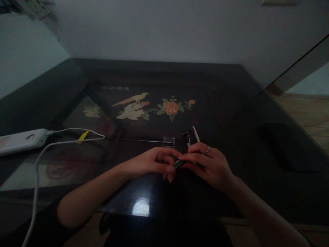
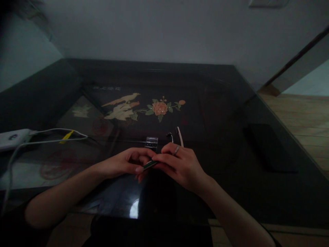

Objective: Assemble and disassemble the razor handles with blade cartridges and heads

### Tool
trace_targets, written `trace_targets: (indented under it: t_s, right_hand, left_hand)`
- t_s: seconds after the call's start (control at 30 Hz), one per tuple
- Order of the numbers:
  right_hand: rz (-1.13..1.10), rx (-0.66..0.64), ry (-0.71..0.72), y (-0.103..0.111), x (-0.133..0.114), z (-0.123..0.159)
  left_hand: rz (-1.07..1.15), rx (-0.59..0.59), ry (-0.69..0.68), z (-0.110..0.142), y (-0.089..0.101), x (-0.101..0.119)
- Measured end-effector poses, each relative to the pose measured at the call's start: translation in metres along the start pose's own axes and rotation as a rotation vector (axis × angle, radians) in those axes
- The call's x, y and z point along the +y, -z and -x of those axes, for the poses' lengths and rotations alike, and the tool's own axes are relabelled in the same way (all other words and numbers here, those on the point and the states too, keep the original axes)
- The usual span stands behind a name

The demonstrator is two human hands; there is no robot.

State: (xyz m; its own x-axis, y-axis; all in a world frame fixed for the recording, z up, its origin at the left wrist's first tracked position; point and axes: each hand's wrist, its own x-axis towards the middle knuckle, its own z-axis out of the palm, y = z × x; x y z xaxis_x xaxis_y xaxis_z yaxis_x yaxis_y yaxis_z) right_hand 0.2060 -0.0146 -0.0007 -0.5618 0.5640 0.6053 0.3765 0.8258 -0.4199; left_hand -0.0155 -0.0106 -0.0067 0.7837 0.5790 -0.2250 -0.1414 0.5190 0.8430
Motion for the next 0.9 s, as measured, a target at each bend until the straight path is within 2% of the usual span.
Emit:
trace_targets:
  t_s: [0.27, 0.43, 0.5, 0.6, 0.67, 0.73, 0.8, 0.9]
  right_hand:
    - [0.066, -0.03, 0.033, 0.0, 0.0, -0.002]
    - [0.073, -0.065, -0.013, 0.0, 0.002, -0.001]
    - [0.082, -0.067, -0.068, -0.001, 0.004, 0.0]
    - [0.142, -0.078, -0.124, -0.003, 0.006, 0.001]
    - [0.218, -0.115, -0.111, -0.005, 0.007, 0.001]
    - [0.291, -0.166, -0.077, -0.008, 0.006, 0.001]
    - [0.344, -0.203, -0.041, -0.011, 0.005, 0.0]
    - [0.397, -0.219, 0.004, -0.013, 0.004, -0.001]
  left_hand:
    - [-0.051, 0.02, 0.03, 0.0, 0.001, 0.002]
    - [-0.125, 0.053, 0.027, 0.001, -0.001, 0.005]
    - [-0.208, 0.106, 0.006, 0.0, -0.002, 0.008]
    - [-0.419, 0.29, -0.05, -0.002, -0.002, 0.01]
    - [-0.549, 0.422, -0.099, -0.004, 0.0, 0.009]
    - [-0.662, 0.503, -0.14, -0.005, 0.001, 0.007]
    - [-0.782, 0.538, -0.156, -0.006, 0.002, 0.004]
    - [-0.936, 0.526, -0.158, -0.007, 0.002, 0.002]
